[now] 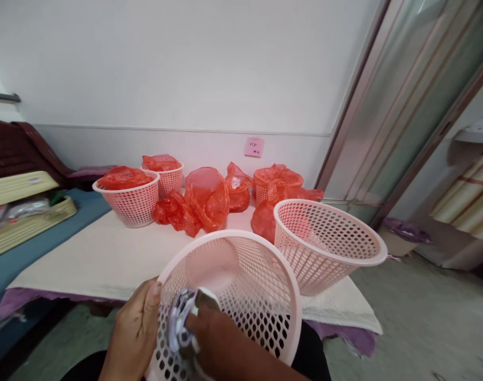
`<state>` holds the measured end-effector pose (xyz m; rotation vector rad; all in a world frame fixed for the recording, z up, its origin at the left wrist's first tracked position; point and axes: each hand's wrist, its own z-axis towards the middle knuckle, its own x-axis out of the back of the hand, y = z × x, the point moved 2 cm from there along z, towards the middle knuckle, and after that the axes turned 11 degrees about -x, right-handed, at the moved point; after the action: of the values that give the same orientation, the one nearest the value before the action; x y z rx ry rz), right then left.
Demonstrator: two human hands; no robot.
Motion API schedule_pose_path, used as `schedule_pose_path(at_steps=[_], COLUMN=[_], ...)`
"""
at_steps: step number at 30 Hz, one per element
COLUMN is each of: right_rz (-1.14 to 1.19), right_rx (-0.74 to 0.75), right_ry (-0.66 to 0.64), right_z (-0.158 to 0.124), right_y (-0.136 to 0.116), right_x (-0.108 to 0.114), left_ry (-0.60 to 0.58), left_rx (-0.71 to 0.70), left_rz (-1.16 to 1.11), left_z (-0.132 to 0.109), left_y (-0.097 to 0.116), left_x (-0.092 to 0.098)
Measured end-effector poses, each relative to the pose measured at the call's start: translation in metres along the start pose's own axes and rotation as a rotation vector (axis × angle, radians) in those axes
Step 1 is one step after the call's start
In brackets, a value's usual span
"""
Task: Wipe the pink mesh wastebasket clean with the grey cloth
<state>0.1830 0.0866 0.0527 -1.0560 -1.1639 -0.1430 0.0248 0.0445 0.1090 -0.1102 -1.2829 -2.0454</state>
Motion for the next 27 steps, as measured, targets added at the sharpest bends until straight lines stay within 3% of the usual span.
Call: schedule_pose_path(at_steps=[2,4,7,10,12,14,18,21,24,27], right_rz=[0.073,0.323,0.678,0.763,0.74,0.682,0.498,0.344,0.273,0.318], right_rx=[-0.094,-0.114,-0.187,-0.329,-0.381,-0.369,-0.267,-0.305,-0.41,-0.499], right_ry=[0.001,0.039,0.222,0.439,0.486,0.422,0.129,0.025,0.083,0.259], right_z=[0.008,0.021,0.051,0.083,0.096,0.099,0.08,0.066,0.069,0.086], right_y=[0.015,0.02,0.022,0.028,0.032,0.035,0.042,0.061,0.085,0.101], right_x=[-0.002,0.002,0.017,0.028,0.025,0.013,-0.014,-0.017,-0.005,0.015], left_ry=[0.012,0.005,-0.051,-0.117,-0.121,-0.124,-0.149,-0.159,-0.176,-0.17], left_rx=[0.024,0.028,0.009,-0.025,-0.05,-0.06,-0.056,-0.079,-0.111,-0.145], left_rz=[-0.023,-0.043,-0.059,-0.069,-0.061,-0.046,-0.043,-0.01,0.012,0.015], left_z=[0.0,0.001,0.0,-0.002,-0.003,-0.006,-0.011,-0.014,-0.014,-0.015], left_y=[0.006,0.01,0.01,0.008,0.009,0.009,0.009,0.011,0.014,0.013], left_x=[-0.002,-0.004,-0.007,-0.011,-0.013,-0.015,-0.016,-0.017,-0.02,-0.023])
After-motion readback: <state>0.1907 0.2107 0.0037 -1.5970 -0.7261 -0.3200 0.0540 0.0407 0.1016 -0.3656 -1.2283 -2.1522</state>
